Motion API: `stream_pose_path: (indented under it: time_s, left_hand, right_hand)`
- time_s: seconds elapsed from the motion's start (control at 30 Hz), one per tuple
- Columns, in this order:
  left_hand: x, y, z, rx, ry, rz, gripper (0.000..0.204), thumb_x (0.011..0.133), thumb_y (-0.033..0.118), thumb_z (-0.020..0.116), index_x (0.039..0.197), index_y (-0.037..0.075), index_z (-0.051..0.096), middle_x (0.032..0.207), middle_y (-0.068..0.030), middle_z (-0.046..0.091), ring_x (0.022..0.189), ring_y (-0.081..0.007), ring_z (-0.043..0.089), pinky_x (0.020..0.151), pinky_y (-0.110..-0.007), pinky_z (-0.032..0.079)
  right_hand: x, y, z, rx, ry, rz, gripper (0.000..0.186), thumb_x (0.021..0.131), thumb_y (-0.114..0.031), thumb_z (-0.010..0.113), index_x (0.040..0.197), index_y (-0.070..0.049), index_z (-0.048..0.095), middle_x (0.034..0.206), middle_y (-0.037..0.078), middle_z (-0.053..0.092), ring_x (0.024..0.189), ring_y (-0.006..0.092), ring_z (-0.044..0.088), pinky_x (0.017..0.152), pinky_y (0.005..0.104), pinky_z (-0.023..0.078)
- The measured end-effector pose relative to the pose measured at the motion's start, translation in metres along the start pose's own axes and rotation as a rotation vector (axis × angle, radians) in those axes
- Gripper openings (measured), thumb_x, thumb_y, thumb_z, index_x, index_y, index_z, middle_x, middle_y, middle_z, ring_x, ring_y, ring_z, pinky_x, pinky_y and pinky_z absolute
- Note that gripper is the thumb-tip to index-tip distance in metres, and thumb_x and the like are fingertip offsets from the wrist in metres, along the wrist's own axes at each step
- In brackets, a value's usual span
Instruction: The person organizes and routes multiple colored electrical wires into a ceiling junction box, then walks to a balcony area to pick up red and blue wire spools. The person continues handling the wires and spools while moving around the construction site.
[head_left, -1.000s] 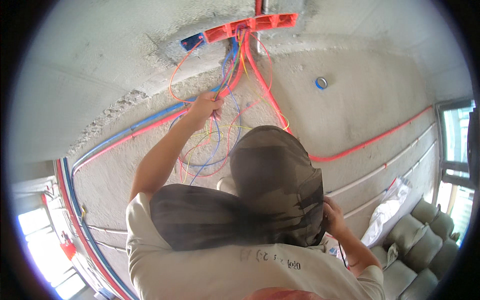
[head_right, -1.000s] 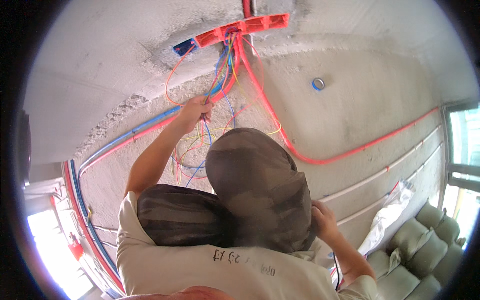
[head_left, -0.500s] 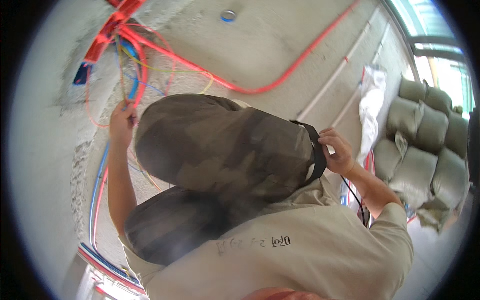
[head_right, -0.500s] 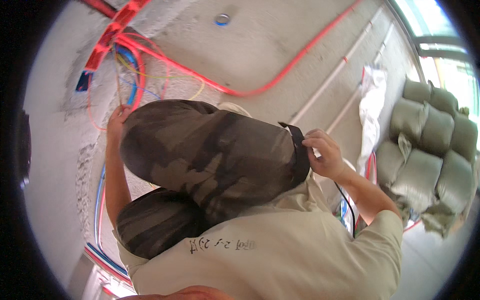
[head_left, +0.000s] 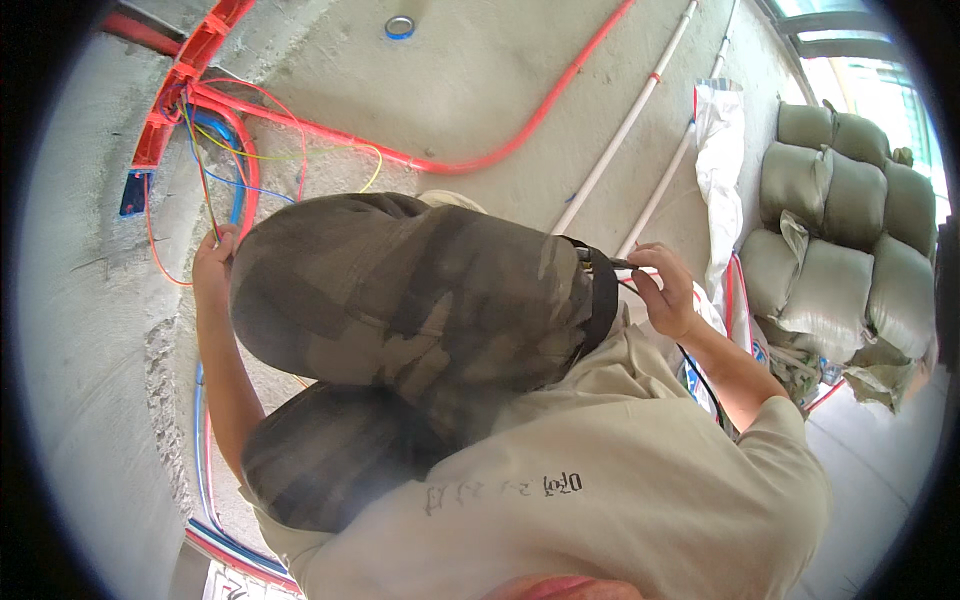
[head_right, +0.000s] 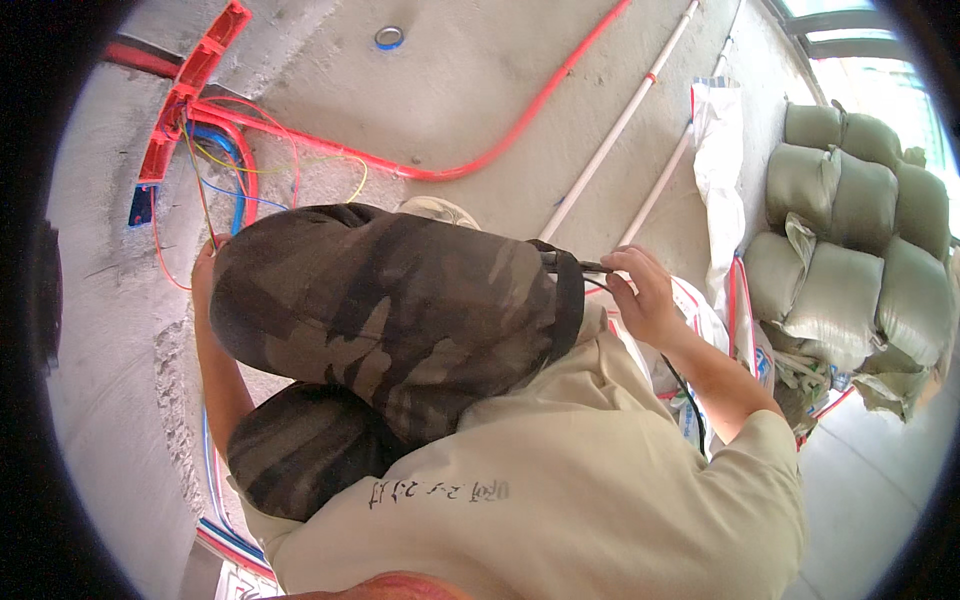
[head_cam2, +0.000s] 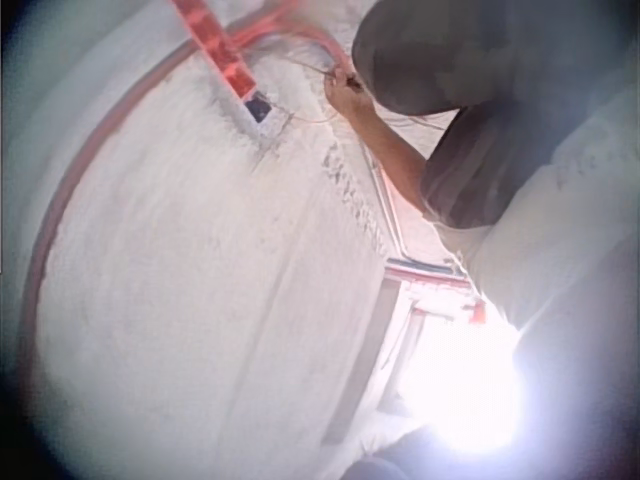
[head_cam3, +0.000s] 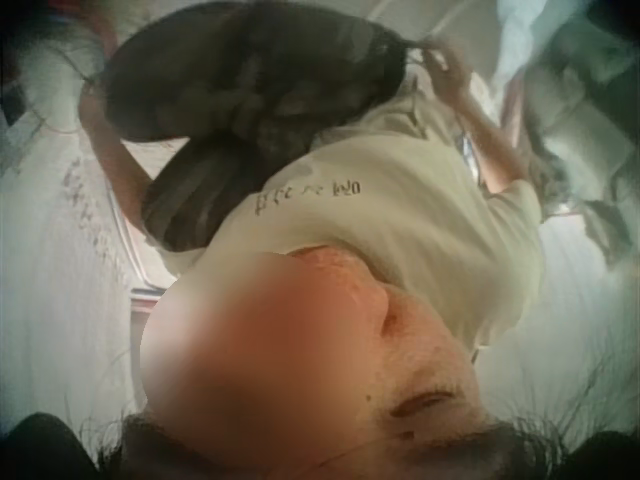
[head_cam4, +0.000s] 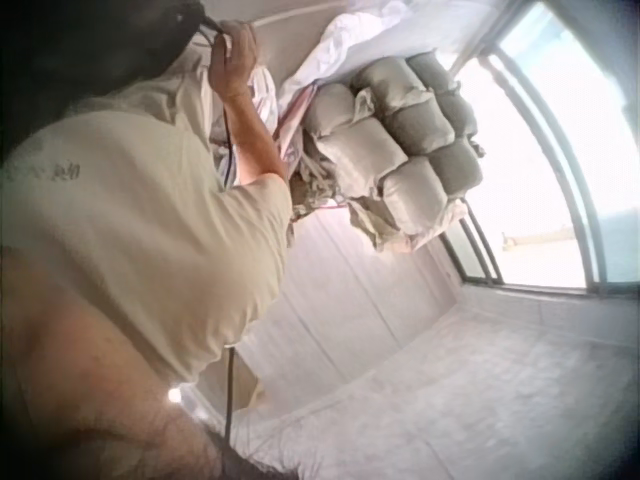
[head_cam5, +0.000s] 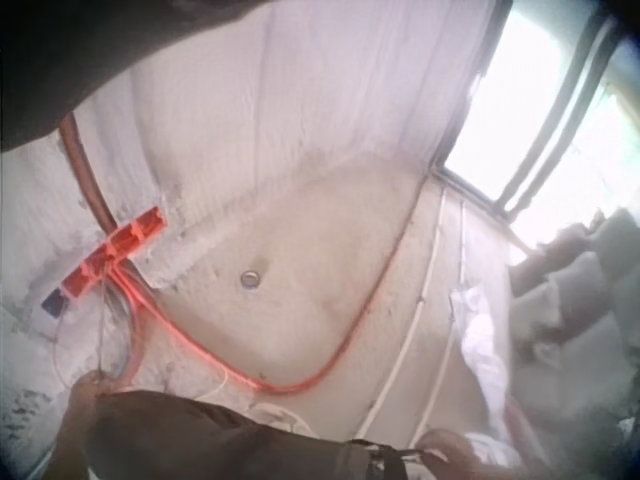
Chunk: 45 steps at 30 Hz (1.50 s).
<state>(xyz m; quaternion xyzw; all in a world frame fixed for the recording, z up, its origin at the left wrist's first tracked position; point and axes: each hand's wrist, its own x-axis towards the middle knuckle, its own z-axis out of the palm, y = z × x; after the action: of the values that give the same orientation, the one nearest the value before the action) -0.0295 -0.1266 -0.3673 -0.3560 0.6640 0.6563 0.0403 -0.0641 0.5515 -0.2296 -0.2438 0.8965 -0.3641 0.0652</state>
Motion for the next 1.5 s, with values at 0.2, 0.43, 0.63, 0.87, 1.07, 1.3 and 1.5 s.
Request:
stream_pose_path:
  time_s: [0.2, 0.43, 0.63, 0.87, 1.07, 1.3, 1.5]
  left_hand:
    - [-0.022, 0.015, 0.017, -0.113, 0.078, -0.019, 0.013, 0.101, 0.013, 0.062, 0.109, 0.003, 0.063, 0.073, 0.0027, 0.054, 0.062, -0.0072, 0.050, 0.053, -0.024, 0.038]
    - [-0.026, 0.014, 0.016, -0.321, 0.040, -0.010, 0.012, 0.100, 0.013, 0.060, 0.104, 0.002, 0.062, 0.074, -0.0001, 0.055, 0.065, -0.0111, 0.051, 0.060, -0.027, 0.042]
    - [-0.051, 0.024, 0.029, -0.305, 0.100, 0.032, 0.025, 0.105, 0.019, 0.053, 0.115, -0.001, 0.065, 0.066, 0.0032, 0.045, 0.054, -0.0071, 0.040, 0.049, -0.025, 0.031]
    - [-0.077, 0.055, 0.078, -0.315, 0.107, 0.092, 0.031, 0.109, 0.020, 0.048, 0.127, -0.002, 0.061, 0.060, 0.0096, 0.031, 0.046, -0.0023, 0.027, 0.042, -0.025, 0.020]
    - [-0.079, 0.043, 0.060, -0.390, 0.132, 0.038, 0.032, 0.109, 0.019, 0.048, 0.129, -0.003, 0.059, 0.060, 0.0082, 0.032, 0.047, -0.0040, 0.025, 0.044, -0.026, 0.020]
    - [-0.075, 0.035, 0.063, -0.389, 0.127, 0.031, 0.032, 0.109, 0.021, 0.048, 0.126, -0.004, 0.060, 0.058, 0.0074, 0.032, 0.047, -0.0049, 0.025, 0.045, -0.027, 0.020]
    - [-0.078, 0.036, 0.062, -0.424, 0.127, 0.015, 0.034, 0.109, 0.026, 0.047, 0.124, -0.002, 0.060, 0.058, 0.0061, 0.034, 0.048, -0.0051, 0.026, 0.045, -0.027, 0.020]
  right_hand:
    - [0.009, 0.024, -0.009, 0.055, 0.025, 0.119, 0.017, 0.084, 0.011, 0.066, 0.098, 0.002, 0.069, 0.099, 0.015, 0.069, 0.094, 0.0282, 0.068, 0.082, 0.0340, 0.053]
    - [0.054, -0.007, -0.073, 0.249, 0.155, -0.043, 0.009, 0.093, 0.000, 0.059, 0.098, 0.002, 0.067, 0.105, 0.015, 0.069, 0.104, 0.0251, 0.065, 0.099, 0.0397, 0.048]
    - [0.160, 0.042, -0.062, 0.866, 0.346, 0.340, 0.021, 0.106, -0.014, 0.052, 0.122, -0.001, 0.056, 0.091, 0.006, 0.061, 0.079, 0.0162, 0.063, 0.083, 0.0445, 0.059]
    - [0.301, 0.056, 0.072, 0.914, -0.209, 0.705, 0.022, 0.100, -0.015, 0.063, 0.113, 0.003, 0.063, 0.085, 0.003, 0.058, 0.073, 0.0155, 0.058, 0.069, 0.0297, 0.051]
    - [0.343, -0.050, 0.118, 0.879, -0.321, 0.453, 0.037, 0.104, -0.013, 0.055, 0.139, -0.002, 0.048, 0.092, 0.004, 0.056, 0.073, 0.0145, 0.057, 0.068, 0.0346, 0.055]
    - [0.351, -0.091, 0.119, 0.687, -0.911, 0.456, 0.036, 0.103, -0.013, 0.053, 0.138, -0.005, 0.050, 0.093, 0.005, 0.057, 0.070, 0.0150, 0.058, 0.057, 0.0318, 0.048]
    - [0.312, -0.018, 0.155, 1.136, -0.695, 0.926, 0.030, 0.106, -0.023, 0.055, 0.126, -0.001, 0.058, 0.094, 0.005, 0.061, 0.083, 0.0168, 0.061, 0.071, 0.0307, 0.051]
